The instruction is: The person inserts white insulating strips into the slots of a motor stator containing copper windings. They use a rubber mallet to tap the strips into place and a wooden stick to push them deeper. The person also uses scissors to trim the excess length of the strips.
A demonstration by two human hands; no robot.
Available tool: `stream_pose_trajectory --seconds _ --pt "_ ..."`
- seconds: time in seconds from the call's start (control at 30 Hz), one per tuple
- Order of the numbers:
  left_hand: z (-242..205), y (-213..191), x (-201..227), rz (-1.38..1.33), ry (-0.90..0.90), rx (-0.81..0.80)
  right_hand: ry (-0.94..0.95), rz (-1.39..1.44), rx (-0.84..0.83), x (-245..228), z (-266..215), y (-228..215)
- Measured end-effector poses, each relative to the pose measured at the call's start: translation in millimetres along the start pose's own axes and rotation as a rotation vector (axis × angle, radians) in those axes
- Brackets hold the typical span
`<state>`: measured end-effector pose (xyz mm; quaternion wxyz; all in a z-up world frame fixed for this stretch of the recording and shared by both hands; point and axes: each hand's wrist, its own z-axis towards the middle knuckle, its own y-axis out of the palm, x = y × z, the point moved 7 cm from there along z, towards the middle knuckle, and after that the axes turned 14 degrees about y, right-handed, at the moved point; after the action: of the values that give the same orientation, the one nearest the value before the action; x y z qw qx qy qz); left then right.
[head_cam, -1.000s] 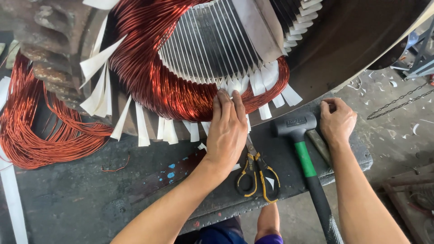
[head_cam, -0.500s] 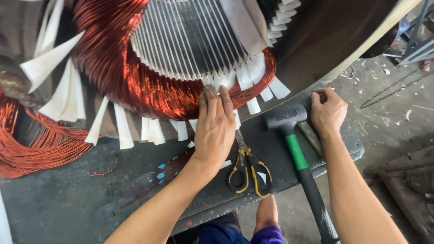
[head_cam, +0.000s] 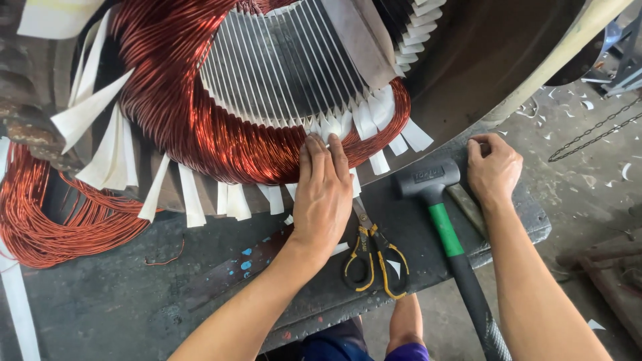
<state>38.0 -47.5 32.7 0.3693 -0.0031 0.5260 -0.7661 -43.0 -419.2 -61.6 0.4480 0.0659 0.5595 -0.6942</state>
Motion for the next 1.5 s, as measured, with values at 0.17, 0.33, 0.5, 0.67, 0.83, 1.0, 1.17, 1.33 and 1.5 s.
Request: stream_pose_trajectory --seconds 0.17,0.33,0.5,0.67,0.83,1.0,1.17,1.33,1.5 --pt "1.8 -3.2 -0.1 -0.004 0.004 0.006 0.018 0.009 0.016 -0.3 -0.5 -1.7" --pt "1.8 -3.2 0.6 -0.004 0.003 0.013 0.024 0.005 0.022 3.4 0.9 1.0" --pt "1.6 -3.2 0.6 -0.002 0.0 0.015 0.018 0.011 0.021 -5.5 -3.7 -5.4" --pt "0.8 -1.4 1.2 0.003 0.003 0.014 0.003 -0.006 0.012 0.1 -0.1 -1.1" --pt "0.7 0.6 0.9 0.003 0.001 -0.006 0.006 0.008 -0.01 -2.8 -2.3 -3.4" --pt "0.5 0.5 1.2 0.012 0.011 -0.006 0.0 0.012 -0.004 -3.4 -2.7 -3.7" --pt "0.4 -0.4 1.7 0.017 0.009 0.012 0.005 0.021 -0.016 -5.8 -3.9 -5.8" --pt "0.3 -0.2 1.3 0.02 0.009 0.018 -0.002 0.025 -0.01 -7.0 -3.8 -6.1" --pt "0.6 0.6 1.3 0.022 0.004 0.019 0.001 0.022 -0.016 -8.6 -3.6 -6.0"
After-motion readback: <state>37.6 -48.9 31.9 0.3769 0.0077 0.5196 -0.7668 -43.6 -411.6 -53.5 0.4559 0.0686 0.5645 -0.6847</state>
